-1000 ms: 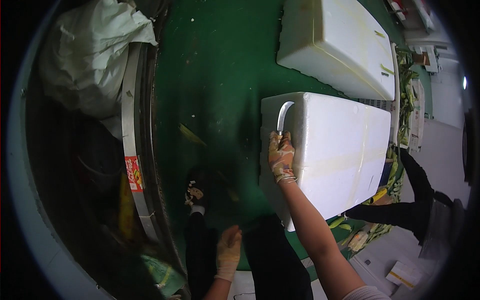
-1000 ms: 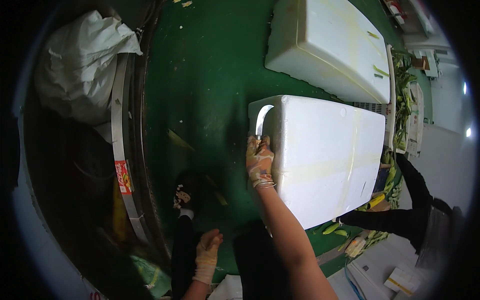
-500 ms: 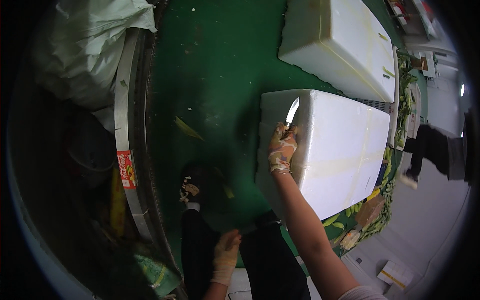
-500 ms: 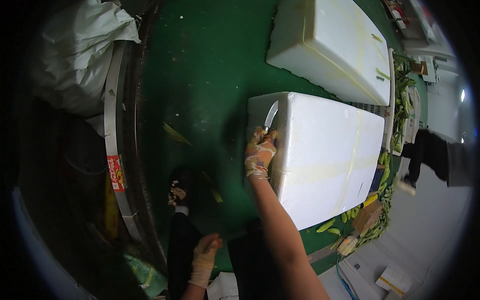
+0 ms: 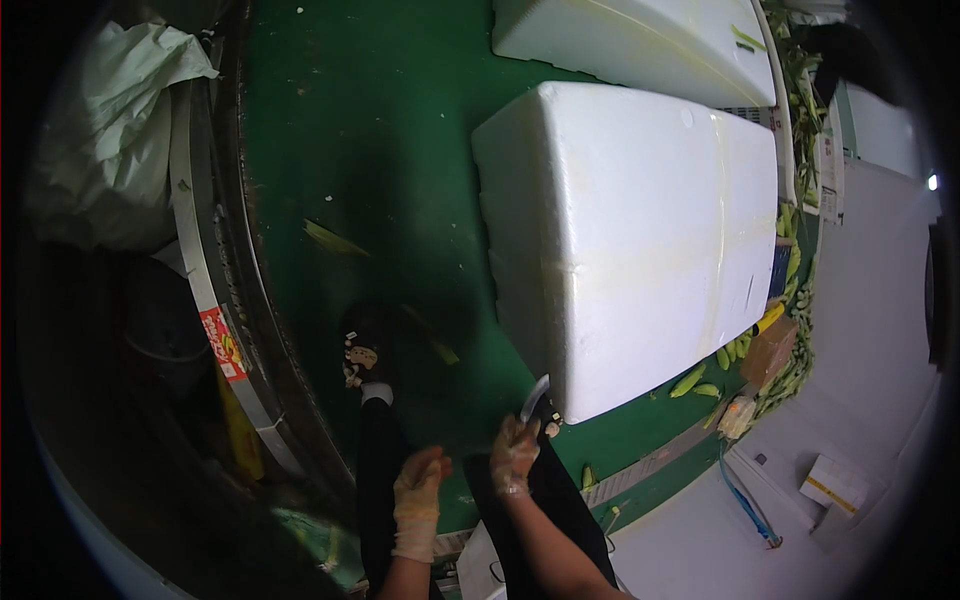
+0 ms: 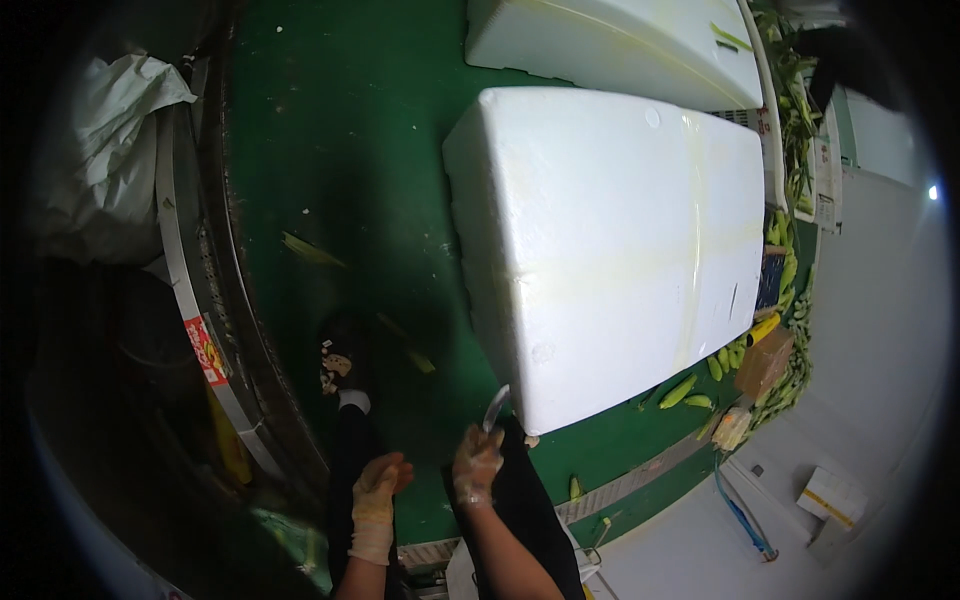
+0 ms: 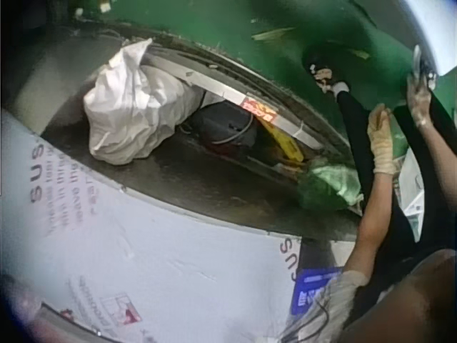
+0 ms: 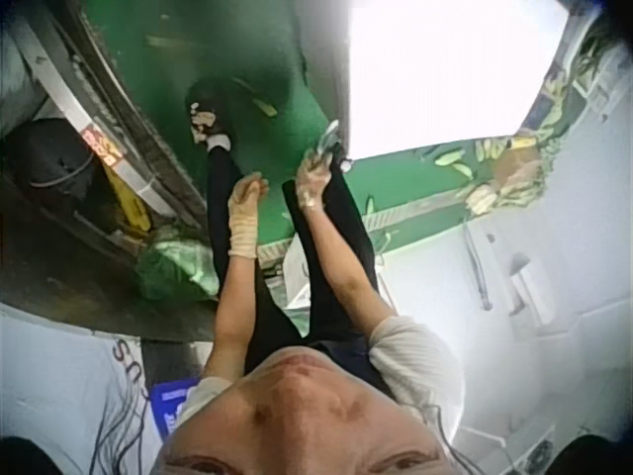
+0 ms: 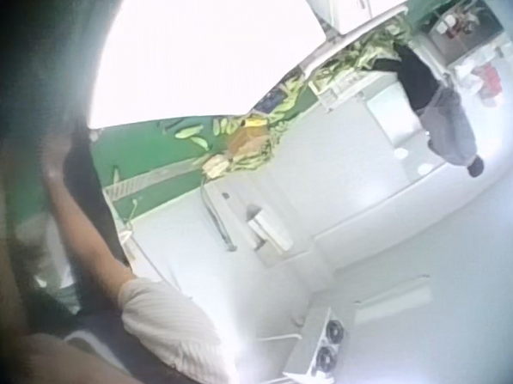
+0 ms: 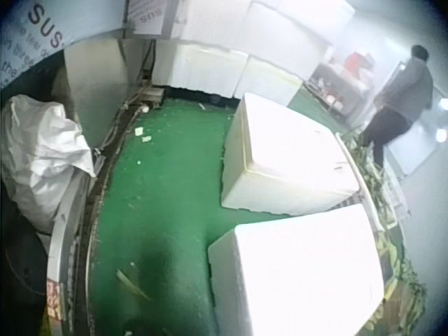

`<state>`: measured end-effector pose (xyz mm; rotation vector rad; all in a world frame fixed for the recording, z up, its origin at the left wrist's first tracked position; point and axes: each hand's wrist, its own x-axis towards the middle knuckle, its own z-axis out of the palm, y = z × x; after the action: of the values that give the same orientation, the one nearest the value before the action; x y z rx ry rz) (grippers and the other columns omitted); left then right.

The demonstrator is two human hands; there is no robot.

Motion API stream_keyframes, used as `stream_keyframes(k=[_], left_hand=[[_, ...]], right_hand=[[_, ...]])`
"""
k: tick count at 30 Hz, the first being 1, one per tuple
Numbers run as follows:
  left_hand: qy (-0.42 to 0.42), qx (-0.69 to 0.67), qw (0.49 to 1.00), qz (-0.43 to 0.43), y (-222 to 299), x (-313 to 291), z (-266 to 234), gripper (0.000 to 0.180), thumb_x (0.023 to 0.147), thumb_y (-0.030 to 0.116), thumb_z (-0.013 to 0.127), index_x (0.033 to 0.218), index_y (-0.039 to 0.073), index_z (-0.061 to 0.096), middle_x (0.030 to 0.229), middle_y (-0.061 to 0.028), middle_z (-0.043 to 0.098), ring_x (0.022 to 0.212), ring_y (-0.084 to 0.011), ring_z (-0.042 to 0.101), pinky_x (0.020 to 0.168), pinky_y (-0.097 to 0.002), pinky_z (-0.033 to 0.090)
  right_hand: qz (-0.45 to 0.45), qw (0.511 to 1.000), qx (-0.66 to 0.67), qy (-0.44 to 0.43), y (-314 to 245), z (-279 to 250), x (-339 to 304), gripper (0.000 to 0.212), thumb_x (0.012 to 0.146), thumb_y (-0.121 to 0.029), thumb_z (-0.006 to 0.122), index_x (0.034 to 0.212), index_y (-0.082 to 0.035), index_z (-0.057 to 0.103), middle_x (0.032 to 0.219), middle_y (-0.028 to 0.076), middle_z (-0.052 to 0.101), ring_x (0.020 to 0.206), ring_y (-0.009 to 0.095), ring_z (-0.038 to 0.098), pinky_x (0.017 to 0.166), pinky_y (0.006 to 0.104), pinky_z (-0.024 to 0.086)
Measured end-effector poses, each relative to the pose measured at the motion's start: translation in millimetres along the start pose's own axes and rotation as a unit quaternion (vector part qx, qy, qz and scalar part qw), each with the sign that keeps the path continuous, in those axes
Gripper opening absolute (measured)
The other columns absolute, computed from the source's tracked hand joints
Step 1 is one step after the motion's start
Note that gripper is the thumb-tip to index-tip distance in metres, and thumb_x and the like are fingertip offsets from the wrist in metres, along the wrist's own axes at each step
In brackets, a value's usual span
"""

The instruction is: The person moves large foam boxes and then uses shears to trim the stalks off corn cobs before placing the corn into plastic-lined boxes.

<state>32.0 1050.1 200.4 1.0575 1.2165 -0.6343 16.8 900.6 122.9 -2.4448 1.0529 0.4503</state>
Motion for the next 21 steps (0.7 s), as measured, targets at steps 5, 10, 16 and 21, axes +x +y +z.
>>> stream_keyframes(k=[5, 10, 16, 21], left_hand=[[-0.018, 0.073, 0.994, 0.075, -33.4, 0.2, 33.1, 0.032, 0.088, 0.022, 0.064, 0.111, 0.000, 0.060, 0.097, -0.0126, 0.065, 0.085, -0.0209, 0.063, 0.077, -0.0295, 0.052], [0.059, 0.306, 0.932, 0.184, -46.8, 20.5, 52.2, 0.034, 0.083, 0.022, 0.063, 0.112, 0.004, 0.061, 0.104, -0.0152, 0.065, 0.094, -0.0266, 0.063, 0.082, -0.0333, 0.051], [0.069, 0.548, 0.771, 0.316, 4.7, -7.5, 183.4, 0.040, 0.078, 0.019, 0.062, 0.115, 0.004, 0.057, 0.102, -0.0178, 0.065, 0.094, -0.0339, 0.063, 0.080, -0.0375, 0.052], [-0.195, -0.017, 0.899, 0.392, 52.7, -33.7, 194.8, 0.033, 0.095, 0.014, 0.043, 0.125, 0.001, 0.047, 0.114, -0.0126, 0.059, 0.094, -0.0188, 0.060, 0.079, -0.0297, 0.052]], right_hand=[[0.107, 0.956, -0.251, 0.111, 186.5, -20.6, -63.8, 0.017, 0.088, -0.019, 0.057, 0.094, -0.004, 0.053, 0.069, 0.011, 0.059, 0.054, 0.024, 0.058, 0.045, 0.0337, 0.047], [0.195, 0.735, 0.649, -0.008, 140.0, -138.2, 76.6, 0.027, 0.094, -0.034, 0.048, 0.098, -0.008, 0.053, 0.066, 0.003, 0.049, 0.047, 0.013, 0.046, 0.039, 0.0265, 0.038], [0.158, 0.709, 0.686, -0.033, 100.1, -185.0, 146.2, 0.033, 0.096, -0.038, 0.040, 0.080, -0.009, 0.041, 0.055, 0.000, 0.037, 0.042, 0.011, 0.038, 0.038, 0.0249, 0.037], [-0.089, 0.803, 0.585, -0.065, 27.1, -297.5, 108.1, 0.032, 0.096, -0.030, 0.039, 0.101, -0.002, 0.055, 0.071, 0.006, 0.055, 0.049, 0.014, 0.050, 0.048, 0.0267, 0.044]])
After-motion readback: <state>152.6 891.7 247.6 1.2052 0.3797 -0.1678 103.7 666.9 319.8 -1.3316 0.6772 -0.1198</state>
